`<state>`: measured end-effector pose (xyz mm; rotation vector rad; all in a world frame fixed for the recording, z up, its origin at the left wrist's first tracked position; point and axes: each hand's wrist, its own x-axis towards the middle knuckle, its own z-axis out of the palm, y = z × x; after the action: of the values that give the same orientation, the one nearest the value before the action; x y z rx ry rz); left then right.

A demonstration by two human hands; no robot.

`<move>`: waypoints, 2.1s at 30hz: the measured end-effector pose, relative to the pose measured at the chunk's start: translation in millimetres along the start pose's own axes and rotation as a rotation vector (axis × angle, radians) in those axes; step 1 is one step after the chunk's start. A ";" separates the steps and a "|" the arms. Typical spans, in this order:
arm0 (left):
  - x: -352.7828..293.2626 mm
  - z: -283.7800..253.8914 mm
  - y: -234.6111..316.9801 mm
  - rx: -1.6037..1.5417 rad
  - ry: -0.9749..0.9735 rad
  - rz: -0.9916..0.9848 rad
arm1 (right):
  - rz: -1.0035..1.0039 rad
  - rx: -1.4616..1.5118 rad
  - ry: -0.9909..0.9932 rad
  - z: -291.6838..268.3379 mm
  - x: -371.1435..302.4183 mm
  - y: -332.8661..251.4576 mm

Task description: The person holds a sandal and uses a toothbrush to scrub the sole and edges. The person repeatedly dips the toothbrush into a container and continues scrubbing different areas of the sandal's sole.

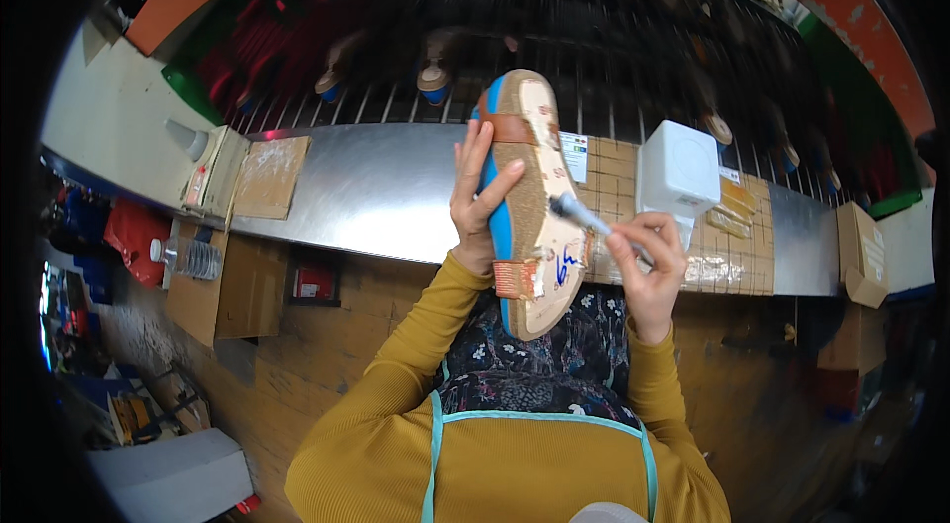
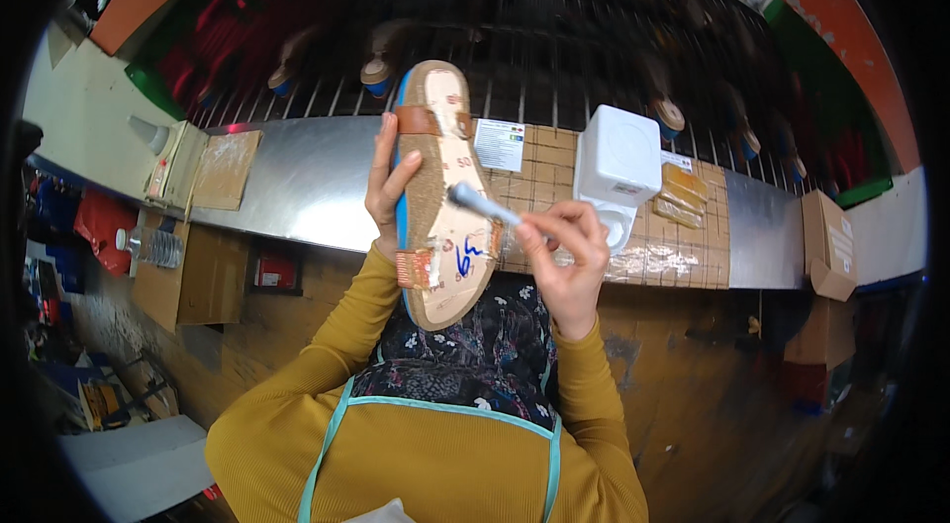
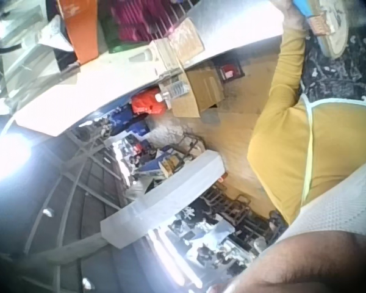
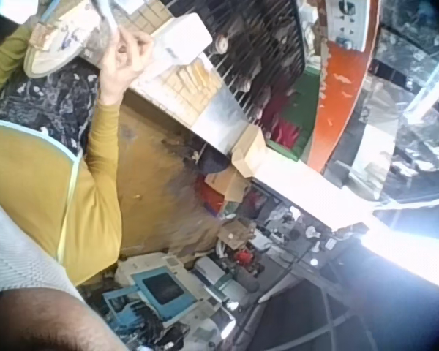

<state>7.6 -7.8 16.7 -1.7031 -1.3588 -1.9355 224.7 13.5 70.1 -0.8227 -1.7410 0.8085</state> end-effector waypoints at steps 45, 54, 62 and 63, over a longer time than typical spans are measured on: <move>1.4 4.6 -4.7 0.375 -0.001 -0.041 | 0.142 -0.009 0.055 -5.7 -29.7 -20.5; 7.3 -5.4 -4.0 0.398 -0.006 -0.022 | 0.037 -0.213 0.059 3.9 -21.7 -20.9; 5.5 -7.5 -7.4 0.425 -0.005 -0.014 | -0.077 -0.334 0.142 13.7 -11.0 -18.6; 6.5 -7.5 -6.6 0.423 -0.003 -0.016 | -0.093 -0.316 0.171 15.0 -9.9 -16.9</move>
<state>-3.8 -7.2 19.9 -1.4916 -1.6432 -1.5096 210.3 -6.0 75.1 -0.9809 -1.7621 0.3927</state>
